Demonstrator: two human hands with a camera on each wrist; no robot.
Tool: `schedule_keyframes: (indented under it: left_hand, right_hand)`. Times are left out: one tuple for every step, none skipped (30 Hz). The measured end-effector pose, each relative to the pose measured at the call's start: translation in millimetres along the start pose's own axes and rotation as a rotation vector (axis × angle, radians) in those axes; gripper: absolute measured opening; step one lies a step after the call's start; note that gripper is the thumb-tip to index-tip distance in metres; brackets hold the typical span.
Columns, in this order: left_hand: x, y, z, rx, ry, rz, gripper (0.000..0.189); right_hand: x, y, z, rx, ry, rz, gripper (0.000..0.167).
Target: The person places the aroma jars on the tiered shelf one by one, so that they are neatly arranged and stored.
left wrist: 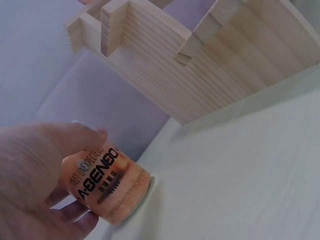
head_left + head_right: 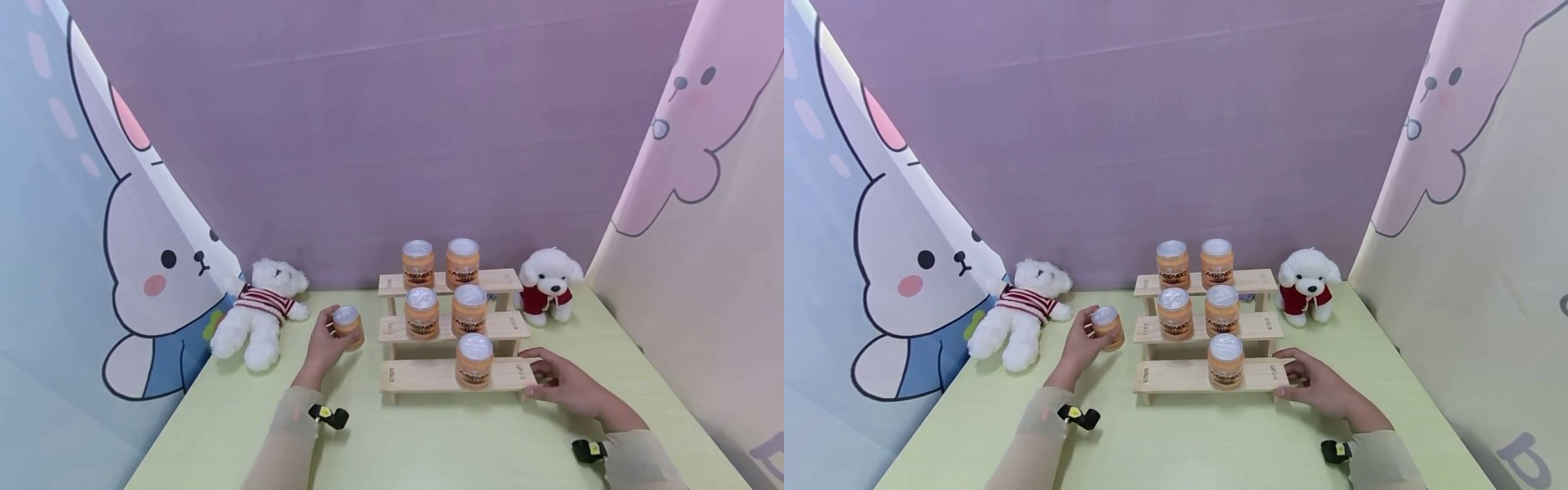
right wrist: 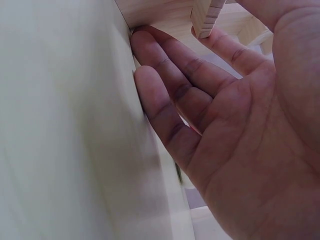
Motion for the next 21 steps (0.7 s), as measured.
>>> schedule_keyframes:
  left_hand:
    - [0.0,-0.2,1.1,-0.008,0.003,-0.004,0.077]
    - [-0.1,-0.4,2.2,-0.01,0.006,-0.006,0.077]
    - [-0.5,-0.7,3.5,-0.009,0.01,-0.01,0.076]
    - [-0.7,-0.9,4.5,-0.009,0.016,-0.013,0.076]
    - [-0.9,-1.3,5.5,-0.009,0.024,-0.015,0.075]
    - [-1.2,-1.5,6.4,-0.011,0.03,-0.015,0.075]
    - [-1.1,-1.7,6.9,-0.015,0.036,-0.016,0.075]
    - [-1.0,-1.9,7.0,-0.016,0.039,-0.019,0.074]
    - [-1.0,-2.1,7.0,-0.02,0.042,-0.024,0.074]
    - [-0.7,-2.2,6.9,-0.027,0.045,-0.03,0.073]
    - [-0.7,-2.3,7.2,-0.031,0.045,-0.035,0.073]
    - [-0.7,-2.3,7.5,-0.033,0.044,-0.043,0.073]
    - [-0.6,-2.6,7.8,-0.036,0.039,-0.051,0.073]
    - [-0.6,-2.7,8.2,-0.037,0.035,-0.058,0.073]
    - [-0.6,-2.8,8.9,-0.038,0.033,-0.064,0.073]
    - [-0.4,-2.7,9.5,-0.037,0.029,-0.07,0.073]
    - [-0.2,-2.6,10.2,-0.036,0.026,-0.076,0.072]
    - [0.1,-2.4,10.7,-0.035,0.024,-0.081,0.073]
    - [0.6,-2.3,11.4,-0.036,0.021,-0.085,0.072]
    - [1.0,-2.1,11.7,-0.032,0.021,-0.089,0.072]
    - [1.5,-2.1,11.5,-0.028,0.018,-0.092,0.072]
  right_hand:
    - [-0.2,0.0,-0.4,0.003,-0.002,-0.001,0.066]
    - [-0.5,0.0,-0.8,0.004,-0.007,-0.003,0.066]
    - [-0.7,0.2,-1.0,0.006,-0.007,-0.003,0.067]
    - [-0.7,0.3,-1.2,0.011,-0.008,-0.001,0.067]
    - [-0.6,0.3,-0.6,0.008,-0.006,0.001,0.067]
    - [-0.8,0.5,-0.4,0.006,-0.008,0.0,0.068]
    - [-0.9,0.8,-0.2,0.006,-0.005,0.002,0.068]
    - [-0.9,0.9,-0.2,0.005,-0.005,0.001,0.068]
    - [-1.0,1.1,-0.2,0.006,-0.004,0.001,0.068]
    - [-1.0,1.1,-0.6,0.005,-0.007,0.0,0.068]
    - [-1.0,1.2,-0.7,0.005,-0.003,-0.001,0.068]
    - [-1.1,1.3,-1.3,0.009,-0.004,-0.002,0.067]
    - [-1.0,1.4,-1.8,0.01,-0.004,-0.006,0.067]
    - [-0.7,1.3,-2.0,0.012,0.0,-0.007,0.066]
    - [-0.5,1.3,-2.1,0.013,0.007,-0.005,0.066]
    - [-0.3,1.3,-2.1,0.014,0.015,-0.004,0.066]
    - [-0.2,1.2,-2.2,0.013,0.016,-0.007,0.065]
    - [0.0,1.1,-2.1,0.012,0.02,-0.006,0.065]
    - [0.1,0.9,-2.2,0.007,0.019,-0.005,0.065]
    - [0.3,0.7,-2.0,0.006,0.022,-0.001,0.065]
    - [0.4,0.5,-1.7,0.003,0.021,0.001,0.065]
Point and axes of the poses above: each hand's wrist, its own x-axis away from the middle knuckle, its own y-axis out of the back of the hand, z = x × y, the point moved 3 cm from there along -x, towards the middle knuckle, and after that the axes turned 5 degrees about -y, right-handed, at the moved point
